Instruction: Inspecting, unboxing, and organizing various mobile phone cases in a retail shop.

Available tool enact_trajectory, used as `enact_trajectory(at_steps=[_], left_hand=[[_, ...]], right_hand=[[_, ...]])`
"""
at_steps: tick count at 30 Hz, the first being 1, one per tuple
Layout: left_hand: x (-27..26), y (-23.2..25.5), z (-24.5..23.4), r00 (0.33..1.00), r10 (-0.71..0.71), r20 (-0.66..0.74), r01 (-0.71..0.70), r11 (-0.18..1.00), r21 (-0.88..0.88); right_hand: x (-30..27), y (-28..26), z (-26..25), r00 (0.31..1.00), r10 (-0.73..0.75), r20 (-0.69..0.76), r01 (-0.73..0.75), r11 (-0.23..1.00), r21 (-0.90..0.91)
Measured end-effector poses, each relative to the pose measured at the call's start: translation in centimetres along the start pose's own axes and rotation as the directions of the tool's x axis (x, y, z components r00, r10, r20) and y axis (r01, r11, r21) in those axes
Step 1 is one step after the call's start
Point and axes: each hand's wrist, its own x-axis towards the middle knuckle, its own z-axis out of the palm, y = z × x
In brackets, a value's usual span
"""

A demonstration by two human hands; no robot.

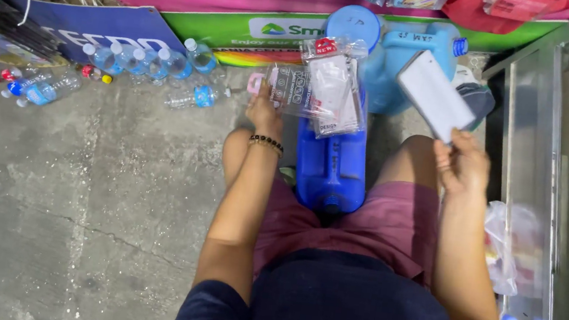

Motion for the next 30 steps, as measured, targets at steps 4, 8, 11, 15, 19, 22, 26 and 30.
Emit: enact_trajectory(at_steps=[4, 8, 11, 15, 19, 22, 26, 30], left_hand=[[-0.1, -2.1, 0.7, 1.0, -0.018, 0.008, 0.019, 0.999, -0.04], [0.4, -2.8, 0.6, 0.994, 0.092, 0.059, -0.091, 0.995, -0.031], [0.7, -1.9, 1.7, 0.967, 0.166, 0.193, -0.166, 0.986, -0.015], [-1.5, 0.0, 4.9, 0.884, 0.204, 0.421, -0.271, 0.957, 0.105], [-1.5, -0.7, 7.0, 0.859, 0.171, 0.483, -0.336, 0.899, 0.279], [-6.8, 3.7, 8.7, 0.888, 0.311, 0.338, -0.438, 0.351, 0.827], [-8.2, 2.3, 6.7, 0.733, 0.528, 0.429, -0.602, 0.207, 0.772], [-13.3, 0.4, 2.1, 0.764, 0.23, 0.603, -0.58, 0.655, 0.485]], right_hand=[[-0.4, 5.0, 2.2, 0.995, 0.101, -0.003, -0.1, 0.985, -0.142], [-1.8, 5.8, 4.9, 0.984, -0.179, 0.016, 0.167, 0.88, -0.445], [-1.5, 3.7, 4.9, 0.982, -0.189, 0.001, 0.174, 0.904, -0.39], [-2.2, 1.3, 4.7, 0.999, -0.039, -0.03, 0.033, 0.982, -0.188], [-3.0, 2.4, 4.4, 0.997, 0.076, 0.031, -0.07, 0.985, -0.16], [-5.3, 3.0, 7.0, 0.989, 0.081, 0.124, -0.055, 0.978, -0.2], [-7.7, 3.9, 10.7, 0.973, -0.065, 0.223, 0.136, 0.938, -0.32], [-8.2, 6.4, 10.6, 0.887, -0.289, 0.361, 0.425, 0.816, -0.392]])
